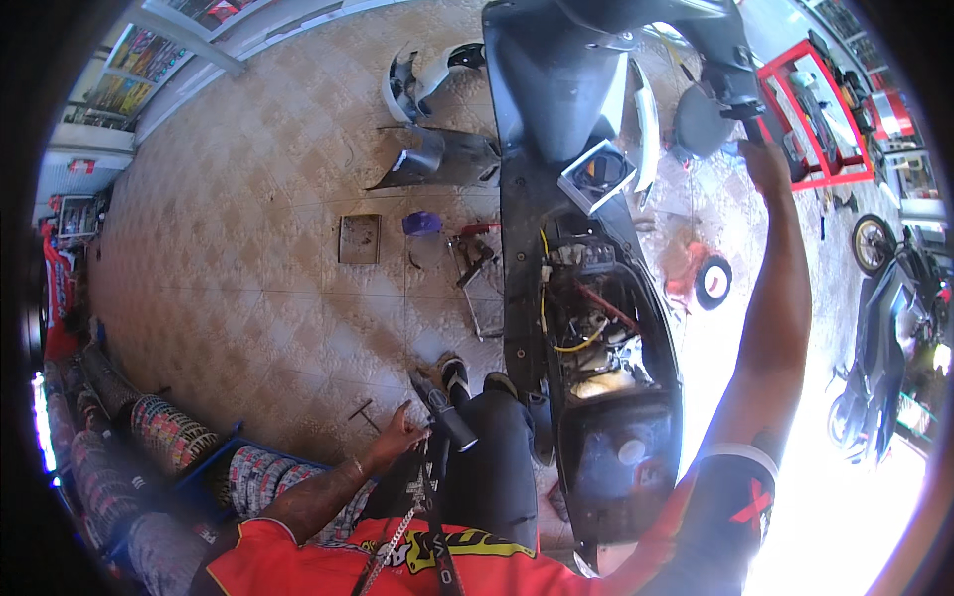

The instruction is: The person works on a scooter with its front fairing removed, using a screwdriver to adjust components near the handlebars and engine area. The person also picks up a tire from the floor and places it on a tire rack before returning to the scooter.

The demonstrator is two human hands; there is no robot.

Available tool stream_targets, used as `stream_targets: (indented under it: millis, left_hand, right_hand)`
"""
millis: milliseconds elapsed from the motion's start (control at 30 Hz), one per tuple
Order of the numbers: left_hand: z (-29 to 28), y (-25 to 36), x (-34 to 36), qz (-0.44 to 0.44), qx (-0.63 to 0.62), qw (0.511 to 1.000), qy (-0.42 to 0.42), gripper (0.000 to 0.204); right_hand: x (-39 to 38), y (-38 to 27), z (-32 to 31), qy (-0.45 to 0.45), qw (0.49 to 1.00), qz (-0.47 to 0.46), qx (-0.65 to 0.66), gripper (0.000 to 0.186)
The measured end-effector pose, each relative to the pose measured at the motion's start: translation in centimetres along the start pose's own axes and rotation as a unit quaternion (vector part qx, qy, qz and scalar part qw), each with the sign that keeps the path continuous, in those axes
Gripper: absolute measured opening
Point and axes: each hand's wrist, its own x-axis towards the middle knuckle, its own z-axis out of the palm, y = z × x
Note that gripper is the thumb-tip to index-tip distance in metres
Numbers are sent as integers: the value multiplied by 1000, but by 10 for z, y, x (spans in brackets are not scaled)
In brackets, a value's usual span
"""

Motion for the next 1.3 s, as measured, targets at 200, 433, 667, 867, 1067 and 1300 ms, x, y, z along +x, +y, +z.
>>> stream_targets:
  millis: [200, 433, 667, 867, 1067, 1300]
  left_hand:
    - [18, 13, -22, 52, -10, 999, -4, 106]
    - [12, -24, 12, 38, 23, 999, 12, 103]
    - [-16, -66, -19, 32, -65, 996, 48, 103]
    - [-6, -44, -19, 36, -81, 994, 64, 101]
    - [4, -8, -18, 43, -41, 998, 30, 99]
    - [14, 7, -15, 10, -74, 997, 7, 100]
  right_hand:
    - [-14, -23, -7, 54, 990, 101, -83, 35]
    - [-39, -58, -20, 128, 967, 116, -188, 43]
    - [-2, -56, 4, 81, 972, 108, -190, 49]
    - [7, -13, 0, 37, 988, 60, -137, 44]
    - [5, -19, -6, -38, 983, 36, -174, 46]
    - [11, -25, -12, -35, 993, 86, -70, 46]
